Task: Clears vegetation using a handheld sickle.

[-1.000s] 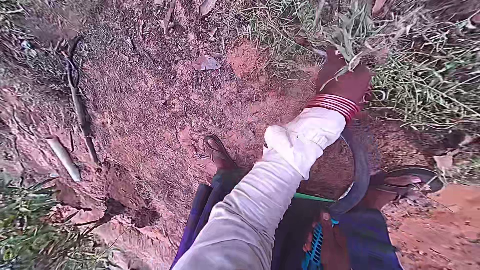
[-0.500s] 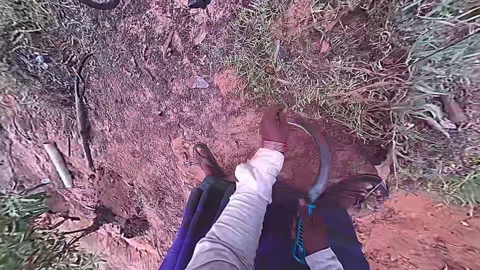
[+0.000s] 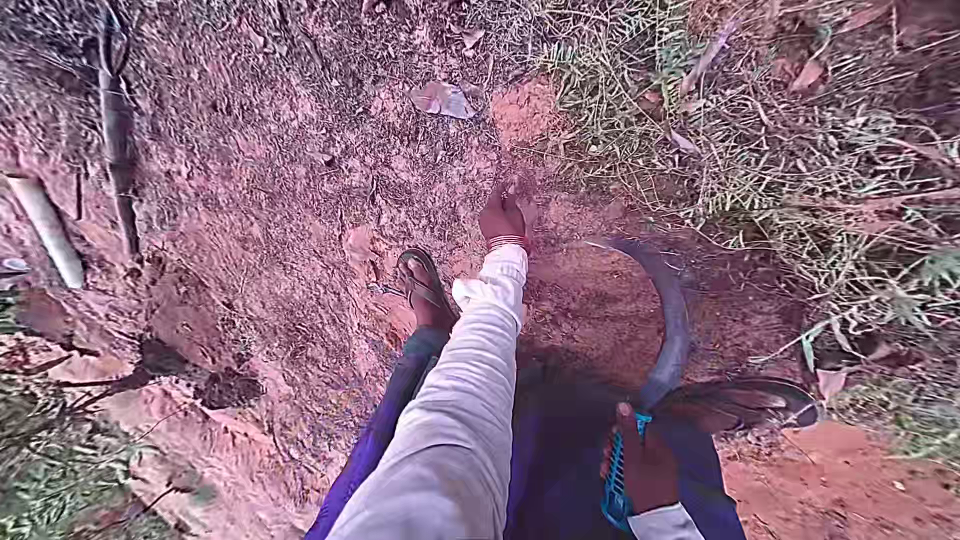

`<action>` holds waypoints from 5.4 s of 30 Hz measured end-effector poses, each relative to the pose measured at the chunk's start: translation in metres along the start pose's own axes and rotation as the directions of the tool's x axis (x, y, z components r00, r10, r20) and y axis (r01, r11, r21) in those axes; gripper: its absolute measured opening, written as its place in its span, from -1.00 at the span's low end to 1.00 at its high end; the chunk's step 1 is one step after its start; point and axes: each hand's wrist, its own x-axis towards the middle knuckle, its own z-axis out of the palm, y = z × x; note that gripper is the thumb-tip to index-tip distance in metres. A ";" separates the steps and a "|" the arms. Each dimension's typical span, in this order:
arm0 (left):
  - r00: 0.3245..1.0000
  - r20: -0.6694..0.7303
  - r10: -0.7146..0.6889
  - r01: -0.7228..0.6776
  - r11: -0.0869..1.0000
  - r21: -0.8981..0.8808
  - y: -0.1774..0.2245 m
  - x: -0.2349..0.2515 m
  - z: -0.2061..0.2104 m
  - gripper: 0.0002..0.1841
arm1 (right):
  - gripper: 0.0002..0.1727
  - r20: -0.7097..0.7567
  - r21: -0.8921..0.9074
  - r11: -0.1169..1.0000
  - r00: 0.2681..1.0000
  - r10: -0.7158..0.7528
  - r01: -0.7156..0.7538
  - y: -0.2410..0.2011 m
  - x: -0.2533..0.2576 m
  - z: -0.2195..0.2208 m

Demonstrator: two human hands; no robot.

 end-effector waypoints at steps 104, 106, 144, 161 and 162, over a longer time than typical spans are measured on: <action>0.937 0.319 0.142 -0.343 0.549 0.762 0.107 -0.048 0.152 -0.12 | -0.58 0.108 0.428 0.867 0.966 0.233 -0.257 -0.010 0.004 -0.038; 0.955 0.263 0.139 -0.289 0.638 0.714 0.120 -0.047 0.150 -0.20 | -0.57 0.120 0.452 0.854 0.966 0.228 -0.258 -0.008 0.001 -0.037; 0.981 -0.005 0.196 -0.166 0.844 0.511 0.024 -0.002 0.085 0.14 | -0.52 -0.030 0.179 0.974 0.990 -0.136 0.140 -0.031 0.130 0.022; 0.974 0.022 0.225 -0.197 0.797 0.571 0.061 0.050 0.105 0.56 | -0.44 0.405 -0.663 0.687 0.914 -0.004 0.297 -0.202 0.234 0.093; 0.973 0.027 0.230 -0.200 0.776 0.598 0.064 0.060 0.105 0.58 | -0.48 0.409 -0.687 0.659 0.913 0.001 0.307 -0.211 0.232 0.100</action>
